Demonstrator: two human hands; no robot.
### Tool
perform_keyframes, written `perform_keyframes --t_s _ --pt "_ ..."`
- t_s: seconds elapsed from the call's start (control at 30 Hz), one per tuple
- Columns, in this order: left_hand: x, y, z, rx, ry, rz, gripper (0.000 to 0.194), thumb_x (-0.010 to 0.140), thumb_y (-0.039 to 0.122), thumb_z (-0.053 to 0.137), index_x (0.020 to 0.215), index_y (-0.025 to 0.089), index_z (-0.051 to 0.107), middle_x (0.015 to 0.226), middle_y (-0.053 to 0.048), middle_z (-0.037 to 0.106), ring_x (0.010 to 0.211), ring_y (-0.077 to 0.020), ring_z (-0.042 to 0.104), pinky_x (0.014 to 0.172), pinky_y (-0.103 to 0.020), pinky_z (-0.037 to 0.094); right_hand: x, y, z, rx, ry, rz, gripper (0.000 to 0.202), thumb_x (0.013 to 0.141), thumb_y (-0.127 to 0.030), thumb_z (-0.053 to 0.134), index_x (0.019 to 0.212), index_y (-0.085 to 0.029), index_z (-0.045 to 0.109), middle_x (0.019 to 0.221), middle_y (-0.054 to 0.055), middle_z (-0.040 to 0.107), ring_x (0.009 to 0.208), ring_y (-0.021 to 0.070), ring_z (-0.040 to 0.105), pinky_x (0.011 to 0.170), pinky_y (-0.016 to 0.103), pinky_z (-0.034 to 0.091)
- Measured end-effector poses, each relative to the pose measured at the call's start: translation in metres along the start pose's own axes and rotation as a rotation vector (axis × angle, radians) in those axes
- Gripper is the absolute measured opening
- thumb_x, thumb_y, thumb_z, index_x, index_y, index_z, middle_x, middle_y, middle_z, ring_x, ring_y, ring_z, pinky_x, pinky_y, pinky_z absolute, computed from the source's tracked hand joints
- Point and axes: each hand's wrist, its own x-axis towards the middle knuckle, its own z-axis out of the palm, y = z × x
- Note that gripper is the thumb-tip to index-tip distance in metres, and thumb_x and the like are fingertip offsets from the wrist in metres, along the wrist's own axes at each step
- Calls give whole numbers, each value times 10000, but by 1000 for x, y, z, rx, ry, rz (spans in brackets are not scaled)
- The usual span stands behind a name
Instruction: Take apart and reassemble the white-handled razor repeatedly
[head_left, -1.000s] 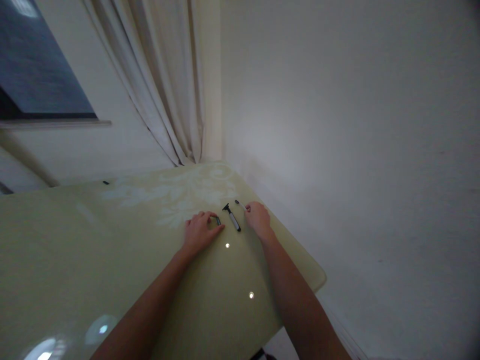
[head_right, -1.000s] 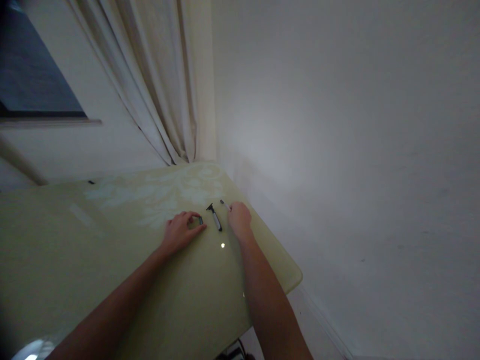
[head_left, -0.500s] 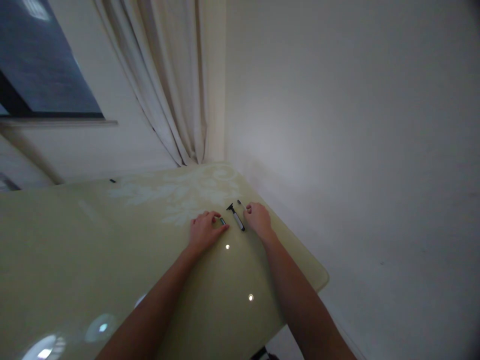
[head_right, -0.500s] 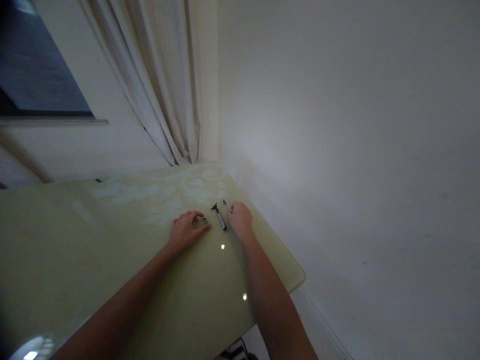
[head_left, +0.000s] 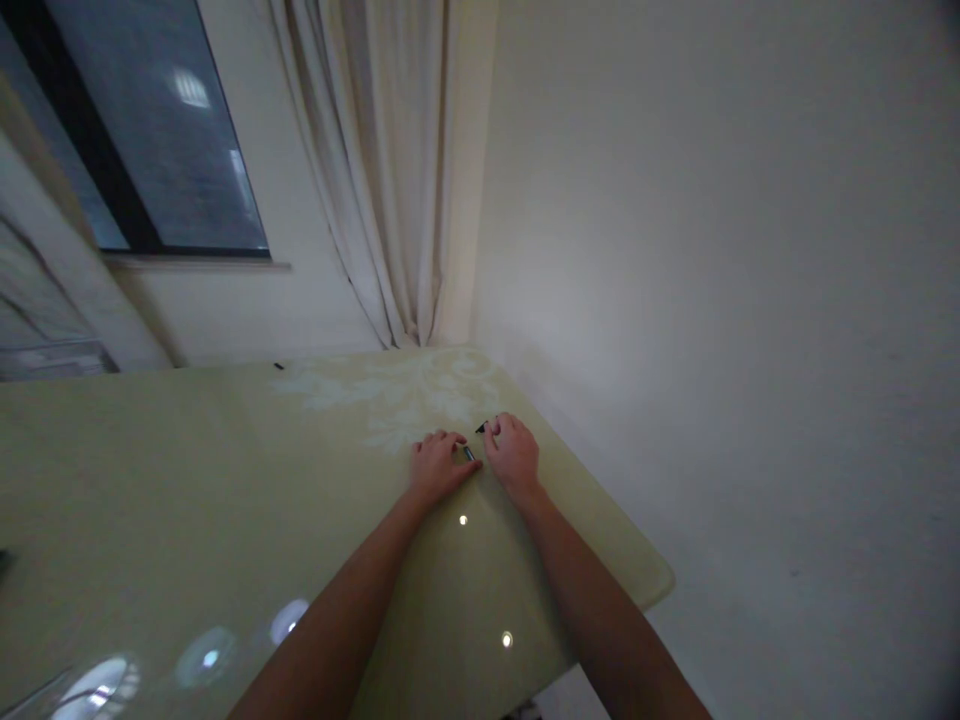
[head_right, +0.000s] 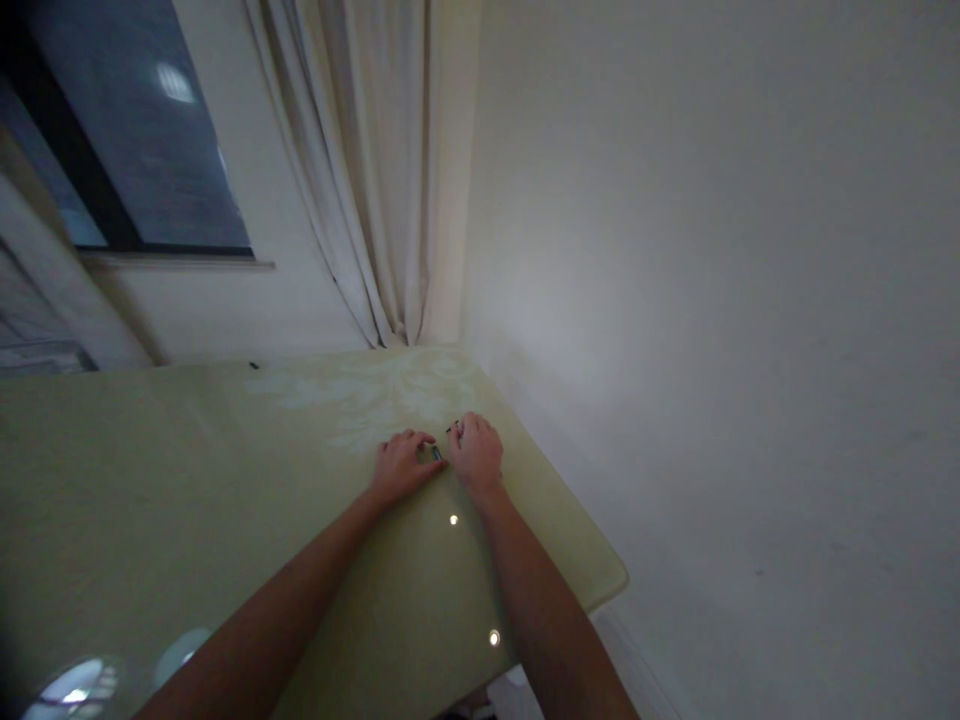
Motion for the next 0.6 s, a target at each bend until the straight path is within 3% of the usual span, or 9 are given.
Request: perform_keyframes --t_s 0.13,0.33,0.6 --pt "2 2 0 24 27 14 485 825 565 748 1216 281 719 1311 -91 680 1277 -329 570 1086 -470 368 -2 -4 -1 -93 -66 -19 191 1033 -265 501 930 -186 641 892 79 701 854 217 608 767 308 346" --pt "7 0 0 10 19 37 454 822 551 746 1189 285 718 1375 -87 669 1317 -322 565 1167 -493 302 -1 -1 -5 -119 -154 78 207 1046 -291 489 979 -191 659 963 97 734 960 230 648 833 306 358" --pt "8 -4 -2 -19 11 48 404 836 535 723 1128 256 724 1301 -100 711 1266 -313 616 1115 -468 378 0 2 -5 -126 -142 154 179 1029 -303 527 996 -192 664 948 77 755 931 213 683 809 296 375"
